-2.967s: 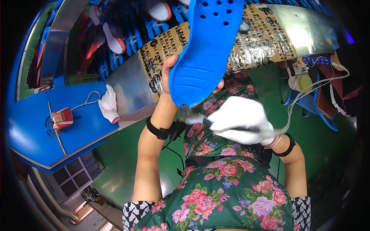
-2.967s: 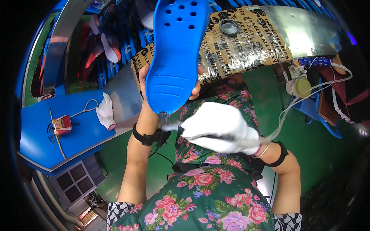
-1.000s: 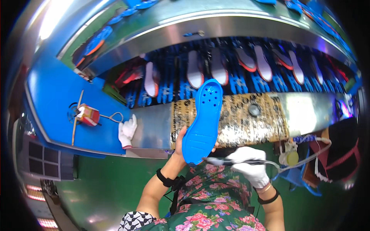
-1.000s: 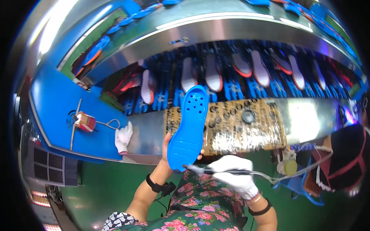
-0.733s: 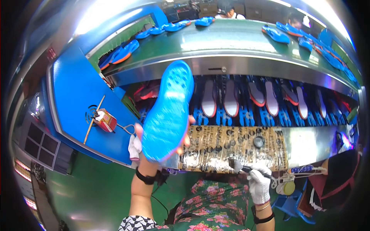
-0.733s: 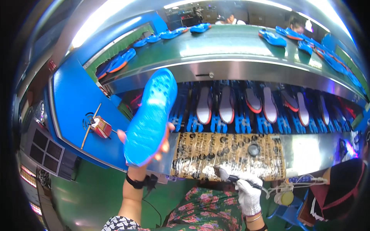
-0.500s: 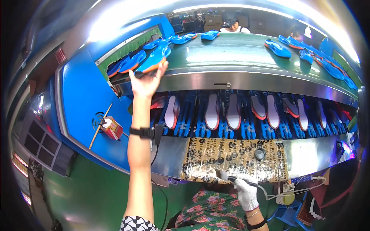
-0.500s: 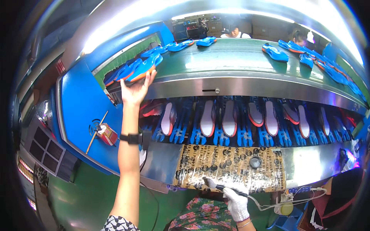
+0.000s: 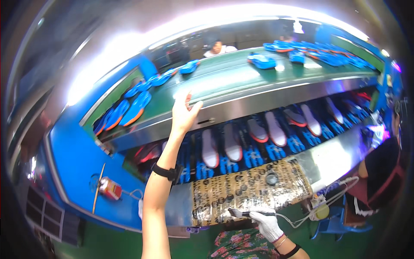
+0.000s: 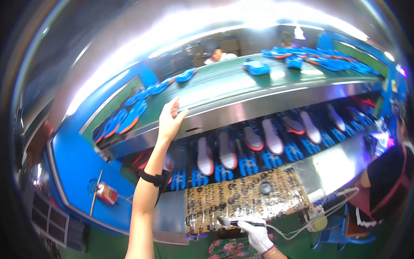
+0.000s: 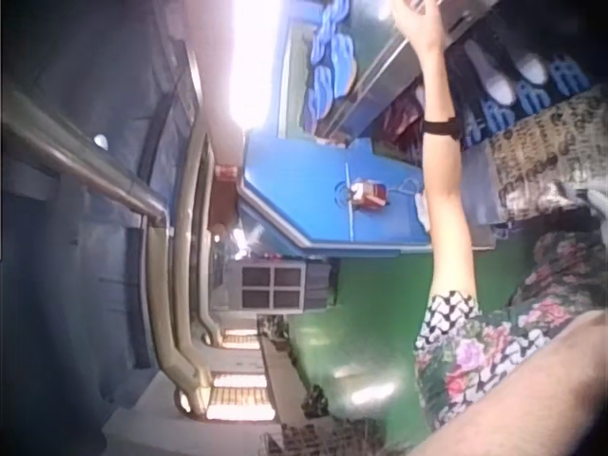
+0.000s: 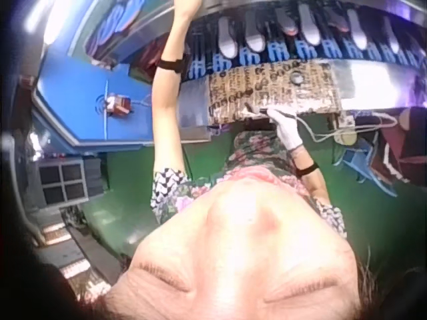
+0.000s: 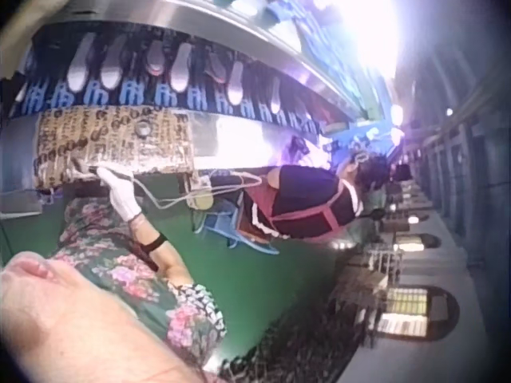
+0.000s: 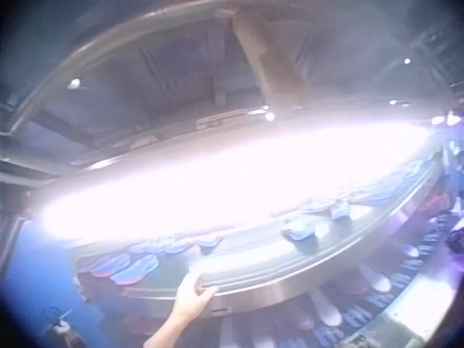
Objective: The recorder uses a brush to apply glue or adhesive to the underside of blue footwear soles on an assembly line.
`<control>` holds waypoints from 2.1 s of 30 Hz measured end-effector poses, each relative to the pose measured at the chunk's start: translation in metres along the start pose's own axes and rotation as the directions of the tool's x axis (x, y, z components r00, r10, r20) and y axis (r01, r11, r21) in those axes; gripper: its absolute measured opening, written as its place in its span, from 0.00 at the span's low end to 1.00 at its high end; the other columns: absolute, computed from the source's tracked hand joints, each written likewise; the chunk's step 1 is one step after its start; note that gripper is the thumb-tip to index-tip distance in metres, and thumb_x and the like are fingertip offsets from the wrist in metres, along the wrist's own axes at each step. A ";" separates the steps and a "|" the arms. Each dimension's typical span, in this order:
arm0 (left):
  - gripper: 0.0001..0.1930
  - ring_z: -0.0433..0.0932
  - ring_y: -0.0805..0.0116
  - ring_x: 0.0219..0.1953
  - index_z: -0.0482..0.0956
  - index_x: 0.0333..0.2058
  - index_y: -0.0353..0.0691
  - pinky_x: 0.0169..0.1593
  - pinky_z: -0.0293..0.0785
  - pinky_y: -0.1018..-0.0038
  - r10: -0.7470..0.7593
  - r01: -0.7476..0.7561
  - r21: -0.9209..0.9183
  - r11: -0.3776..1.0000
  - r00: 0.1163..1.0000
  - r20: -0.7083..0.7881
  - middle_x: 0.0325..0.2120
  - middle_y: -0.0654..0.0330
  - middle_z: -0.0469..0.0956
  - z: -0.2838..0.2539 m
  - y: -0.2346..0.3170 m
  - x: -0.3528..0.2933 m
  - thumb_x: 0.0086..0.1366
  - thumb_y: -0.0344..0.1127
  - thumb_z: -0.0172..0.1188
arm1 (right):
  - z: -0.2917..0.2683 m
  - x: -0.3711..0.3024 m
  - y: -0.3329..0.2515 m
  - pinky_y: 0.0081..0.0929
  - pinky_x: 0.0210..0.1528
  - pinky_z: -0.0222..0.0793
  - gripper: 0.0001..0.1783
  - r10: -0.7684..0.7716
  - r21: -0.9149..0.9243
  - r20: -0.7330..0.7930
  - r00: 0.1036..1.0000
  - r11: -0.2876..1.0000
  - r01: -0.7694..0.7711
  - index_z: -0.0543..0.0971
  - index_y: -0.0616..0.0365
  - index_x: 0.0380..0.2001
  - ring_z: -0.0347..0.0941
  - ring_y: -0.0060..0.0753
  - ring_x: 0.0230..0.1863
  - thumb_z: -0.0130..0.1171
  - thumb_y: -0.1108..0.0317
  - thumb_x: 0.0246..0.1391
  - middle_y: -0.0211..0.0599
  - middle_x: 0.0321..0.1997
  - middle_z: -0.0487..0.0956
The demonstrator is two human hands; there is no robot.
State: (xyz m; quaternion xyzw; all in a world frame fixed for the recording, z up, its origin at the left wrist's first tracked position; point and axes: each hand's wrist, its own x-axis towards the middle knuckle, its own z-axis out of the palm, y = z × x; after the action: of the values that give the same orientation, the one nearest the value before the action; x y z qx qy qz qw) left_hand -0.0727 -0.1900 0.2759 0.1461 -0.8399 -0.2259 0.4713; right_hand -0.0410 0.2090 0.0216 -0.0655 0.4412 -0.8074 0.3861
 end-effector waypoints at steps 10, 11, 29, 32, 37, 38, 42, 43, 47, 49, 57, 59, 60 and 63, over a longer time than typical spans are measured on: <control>0.46 0.59 0.41 0.71 0.57 0.69 0.26 0.73 0.57 0.58 0.157 -0.281 0.175 0.944 0.846 0.509 0.68 0.34 0.59 0.234 0.102 0.112 0.62 0.52 0.62 | -0.046 0.006 -0.024 0.18 0.35 0.72 0.10 -0.073 0.023 -0.093 0.993 0.997 0.076 0.86 0.67 0.41 0.77 0.22 0.29 0.67 0.77 0.55 0.35 0.32 0.85; 0.47 0.56 0.42 0.73 0.53 0.70 0.27 0.73 0.56 0.58 0.137 -0.294 0.227 0.928 0.839 0.526 0.70 0.35 0.55 0.246 0.105 0.123 0.62 0.50 0.62 | -0.047 0.007 -0.030 0.18 0.34 0.72 0.11 -0.085 0.012 -0.076 0.993 0.996 0.086 0.86 0.67 0.41 0.77 0.22 0.29 0.67 0.77 0.55 0.34 0.32 0.85; 0.21 0.81 0.56 0.45 0.69 0.58 0.47 0.53 0.82 0.57 -0.070 0.380 -0.581 0.720 0.872 0.484 0.59 0.55 0.65 0.194 0.096 0.119 0.68 0.29 0.61 | -0.087 0.003 -0.044 0.19 0.36 0.74 0.11 -0.148 0.081 -0.167 0.975 0.983 0.163 0.85 0.67 0.42 0.79 0.22 0.32 0.67 0.77 0.55 0.37 0.35 0.86; 0.21 0.66 0.56 0.66 0.71 0.57 0.43 0.68 0.64 0.38 0.026 0.301 -0.917 0.262 0.948 0.318 0.61 0.58 0.69 0.136 0.058 0.096 0.65 0.29 0.60 | -0.075 -0.004 -0.046 0.17 0.36 0.74 0.10 -0.171 0.070 -0.132 0.976 0.981 0.181 0.86 0.66 0.42 0.78 0.20 0.32 0.67 0.77 0.56 0.35 0.35 0.86; 0.11 0.76 0.67 0.54 0.79 0.42 0.47 0.60 0.70 0.56 -0.196 0.307 -0.939 0.156 0.941 0.275 0.46 0.63 0.79 0.027 0.035 0.022 0.73 0.46 0.53 | -0.064 -0.004 -0.037 0.16 0.40 0.73 0.11 -0.183 0.098 -0.052 0.982 0.977 0.187 0.86 0.65 0.44 0.78 0.17 0.35 0.66 0.75 0.58 0.32 0.37 0.86; 0.10 0.76 0.66 0.53 0.78 0.45 0.46 0.58 0.72 0.59 -0.240 0.186 -0.924 0.332 0.965 0.108 0.47 0.64 0.78 -0.001 -0.008 0.006 0.73 0.42 0.55 | -0.060 -0.004 -0.035 0.16 0.42 0.74 0.11 -0.185 0.089 -0.001 0.983 0.979 0.184 0.85 0.64 0.45 0.78 0.16 0.36 0.66 0.74 0.59 0.31 0.40 0.86; 0.31 0.75 0.60 0.54 0.69 0.63 0.42 0.58 0.74 0.64 -0.348 0.231 -0.774 0.589 0.937 0.015 0.52 0.56 0.74 -0.017 0.066 -0.096 0.59 0.30 0.59 | -0.048 0.001 -0.033 0.16 0.41 0.72 0.11 -0.179 0.065 0.005 0.984 0.982 0.178 0.85 0.63 0.45 0.76 0.15 0.35 0.66 0.73 0.60 0.28 0.37 0.85; 0.35 0.75 0.60 0.55 0.67 0.65 0.41 0.58 0.74 0.64 -0.349 0.247 -0.781 0.573 0.936 0.039 0.52 0.55 0.74 -0.012 0.071 -0.118 0.56 0.29 0.60 | -0.043 0.004 -0.032 0.16 0.40 0.72 0.11 -0.190 0.080 -0.008 0.982 0.978 0.190 0.85 0.62 0.45 0.75 0.14 0.34 0.65 0.73 0.60 0.27 0.37 0.85; 0.37 0.80 0.58 0.49 0.67 0.64 0.36 0.54 0.78 0.63 -0.407 0.538 -0.773 0.337 0.823 0.396 0.49 0.53 0.77 -0.005 0.026 -0.163 0.52 0.29 0.63 | -0.024 0.000 -0.059 0.16 0.40 0.72 0.10 -0.247 0.066 -0.031 0.968 0.966 0.249 0.85 0.62 0.45 0.76 0.15 0.36 0.64 0.74 0.61 0.27 0.39 0.85; 0.32 0.82 0.54 0.44 0.70 0.59 0.32 0.50 0.81 0.60 -0.461 0.697 -0.714 0.065 0.655 0.598 0.46 0.50 0.80 0.003 0.004 -0.194 0.54 0.35 0.62 | -0.017 0.000 -0.073 0.15 0.39 0.71 0.10 -0.252 0.079 -0.018 0.968 0.964 0.252 0.86 0.62 0.44 0.76 0.14 0.35 0.63 0.76 0.60 0.28 0.40 0.85; 0.44 0.71 0.40 0.63 0.59 0.68 0.28 0.67 0.67 0.49 -0.151 0.788 -0.502 -0.356 0.482 0.863 0.64 0.40 0.68 0.077 0.037 -0.349 0.59 0.47 0.64 | 0.033 -0.009 -0.111 0.24 0.48 0.76 0.11 -0.465 -0.311 0.193 0.864 0.806 0.503 0.85 0.65 0.43 0.80 0.23 0.45 0.66 0.79 0.56 0.35 0.43 0.84; 0.48 0.66 0.41 0.68 0.55 0.71 0.34 0.70 0.62 0.49 -0.124 0.743 -0.522 -0.418 0.523 0.843 0.68 0.41 0.62 0.082 0.043 -0.373 0.64 0.61 0.60 | 0.037 -0.008 -0.104 0.28 0.50 0.77 0.11 -0.420 -0.331 0.207 0.884 0.820 0.467 0.85 0.65 0.41 0.82 0.29 0.46 0.68 0.79 0.53 0.40 0.45 0.85; 0.50 0.63 0.44 0.69 0.53 0.73 0.38 0.72 0.59 0.50 -0.158 0.719 -0.574 -0.393 0.562 0.812 0.70 0.44 0.60 0.082 0.049 -0.379 0.66 0.69 0.55 | 0.035 -0.001 -0.099 0.29 0.48 0.78 0.11 -0.514 -0.415 0.303 0.802 0.687 0.597 0.85 0.65 0.40 0.83 0.32 0.44 0.69 0.78 0.51 0.43 0.44 0.85; 0.47 0.63 0.50 0.70 0.54 0.73 0.46 0.72 0.59 0.51 -0.068 0.420 -0.433 -0.798 0.650 0.757 0.70 0.54 0.63 0.087 0.074 -0.370 0.69 0.76 0.39 | 0.036 0.010 -0.092 0.31 0.46 0.79 0.12 -0.595 -0.506 0.412 0.690 0.481 0.716 0.86 0.63 0.39 0.84 0.35 0.42 0.71 0.77 0.48 0.42 0.40 0.86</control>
State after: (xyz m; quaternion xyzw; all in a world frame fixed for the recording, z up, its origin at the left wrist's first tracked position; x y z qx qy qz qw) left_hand 0.0402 0.0634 0.0064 -0.0424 -0.0484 -0.9939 0.0893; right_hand -0.0841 0.2069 0.1106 -0.4275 0.5892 -0.6846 0.0389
